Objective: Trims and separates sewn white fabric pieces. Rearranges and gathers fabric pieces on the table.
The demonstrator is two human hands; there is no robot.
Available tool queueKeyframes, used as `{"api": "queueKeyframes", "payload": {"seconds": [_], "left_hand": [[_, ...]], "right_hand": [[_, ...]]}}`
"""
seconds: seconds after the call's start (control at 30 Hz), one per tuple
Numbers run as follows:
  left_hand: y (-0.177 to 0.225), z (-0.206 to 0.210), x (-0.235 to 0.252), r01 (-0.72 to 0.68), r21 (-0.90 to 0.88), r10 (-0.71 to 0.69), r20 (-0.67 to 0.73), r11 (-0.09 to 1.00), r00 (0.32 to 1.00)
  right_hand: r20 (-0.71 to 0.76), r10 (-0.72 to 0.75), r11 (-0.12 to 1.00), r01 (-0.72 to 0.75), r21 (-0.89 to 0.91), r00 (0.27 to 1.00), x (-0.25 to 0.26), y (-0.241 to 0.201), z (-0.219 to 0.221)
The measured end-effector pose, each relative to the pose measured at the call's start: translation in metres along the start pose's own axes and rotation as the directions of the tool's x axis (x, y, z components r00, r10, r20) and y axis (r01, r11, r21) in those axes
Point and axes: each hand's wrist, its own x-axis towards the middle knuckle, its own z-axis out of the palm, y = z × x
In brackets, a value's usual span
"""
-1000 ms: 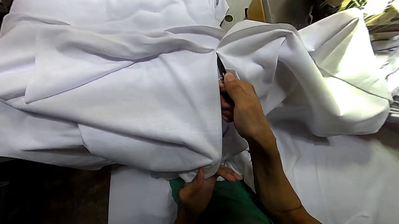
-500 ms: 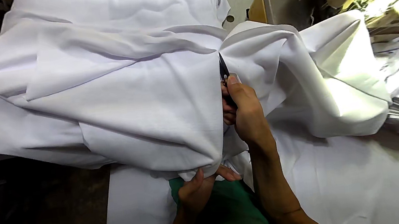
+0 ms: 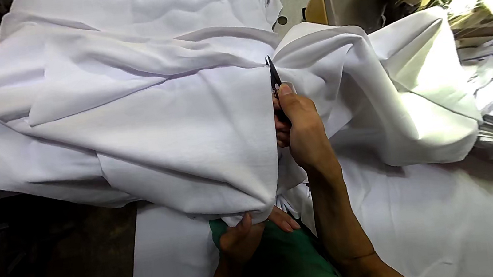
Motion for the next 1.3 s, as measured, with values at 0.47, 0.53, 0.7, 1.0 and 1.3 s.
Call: {"api": "queueKeyframes", "payload": {"seconds": [0.47, 0.53, 0.7, 1.0, 1.3], "left_hand": [[-0.001, -0.002, -0.004, 0.002, 0.017, -0.002, -0.034, 1.000, 0.999], [-0.002, -0.004, -0.005, 0.005, 0.011, -0.005, -0.054, 1.000, 0.999], [-0.008, -0.021, -0.006, 0.002, 0.001, -0.002, -0.129, 1.000, 0.992], [0.036, 0.005, 0.022, 0.209, 0.973, -0.542, -0.127, 0.093, 0.831], [0.036, 0.077, 0.140, 0.260, 0.878, 0.408, -0.083, -0.401, 0.909]], "right_hand": [[-0.016, -0.030, 0.991, 0.027, -0.133, 0.999, 0.000, 0.002, -0.005], [0.009, -0.052, 0.991, 0.052, -0.121, 0.999, 0.001, 0.004, -0.006], [0.216, -0.068, 0.998, 0.062, 0.033, 0.974, -0.009, 0.022, -0.032], [0.478, -0.105, 0.995, 0.094, 0.047, 0.872, -0.089, 0.071, -0.131], [-0.088, -0.395, 0.808, 0.301, -0.506, 0.914, -0.036, -0.012, -0.154]]}}
